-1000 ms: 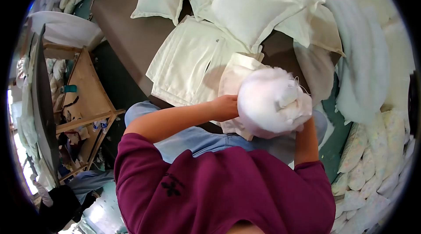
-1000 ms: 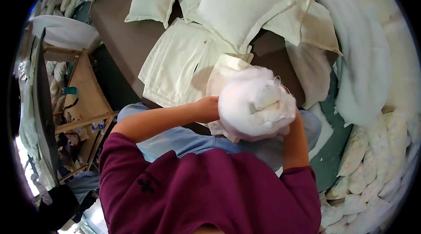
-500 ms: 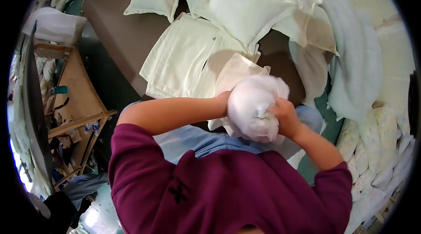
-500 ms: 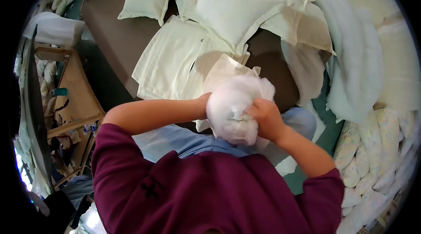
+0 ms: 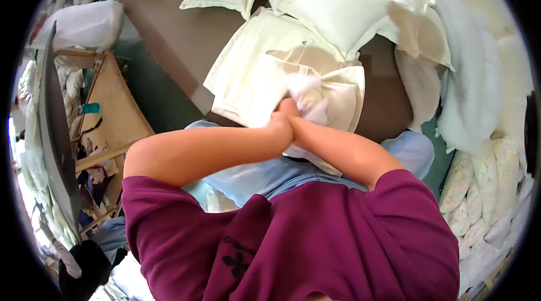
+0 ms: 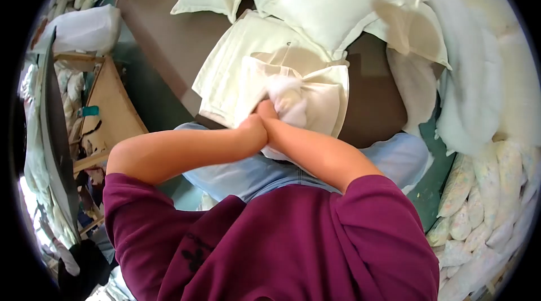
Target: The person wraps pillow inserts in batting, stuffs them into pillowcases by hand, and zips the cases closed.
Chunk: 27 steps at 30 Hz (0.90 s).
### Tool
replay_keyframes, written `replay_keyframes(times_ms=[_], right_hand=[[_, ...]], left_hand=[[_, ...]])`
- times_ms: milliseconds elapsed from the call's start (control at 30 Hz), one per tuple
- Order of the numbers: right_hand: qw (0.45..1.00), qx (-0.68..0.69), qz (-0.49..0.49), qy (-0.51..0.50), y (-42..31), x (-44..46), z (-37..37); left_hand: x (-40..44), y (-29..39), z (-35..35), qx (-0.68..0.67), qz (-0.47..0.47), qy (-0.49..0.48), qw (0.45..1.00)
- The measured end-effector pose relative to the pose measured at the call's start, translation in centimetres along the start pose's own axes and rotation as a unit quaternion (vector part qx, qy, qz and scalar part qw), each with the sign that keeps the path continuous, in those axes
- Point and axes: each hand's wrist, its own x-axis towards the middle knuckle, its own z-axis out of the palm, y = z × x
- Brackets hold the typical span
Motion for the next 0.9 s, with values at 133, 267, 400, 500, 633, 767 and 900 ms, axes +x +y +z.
replay_keyframes(times_ms=[133, 267, 400, 500, 633, 767, 900], right_hand=[[0.968, -0.150, -0.186, -0.071, -4.4, -1.3, -5.7], [0.881, -0.028, -0.469, 0.058, -1.8, -6.9, -14.7], [0.915, -0.016, -0.391, 0.097, 1.1, -13.1, -20.1], [0.950, -0.011, -0.312, -0.017, 3.9, -13.5, -17.1], [0.926, -0.002, -0.376, -0.030, 4.5, -9.5, -13.6], [0.935, -0.041, -0.149, -0.319, 1.4, -4.7, -10.5], [0.949, -0.109, -0.228, -0.186, 1.9, -3.6, -3.2]], left_hand=[[-1.2, -3.6, 6.1, -0.020, -0.059, 0.259, 0.964], [-2.2, -4.0, 6.7, -0.062, -0.013, 0.343, 0.937], [-1.6, -5.0, 6.2, -0.144, 0.044, 0.474, 0.868], [0.4, -4.8, 4.2, -0.163, 0.107, 0.576, 0.794], [2.8, -4.3, 2.9, -0.142, 0.114, 0.667, 0.722], [4.9, -3.6, 3.2, -0.129, 0.086, 0.721, 0.675], [5.9, -3.7, 6.3, -0.122, 0.037, 0.727, 0.675]])
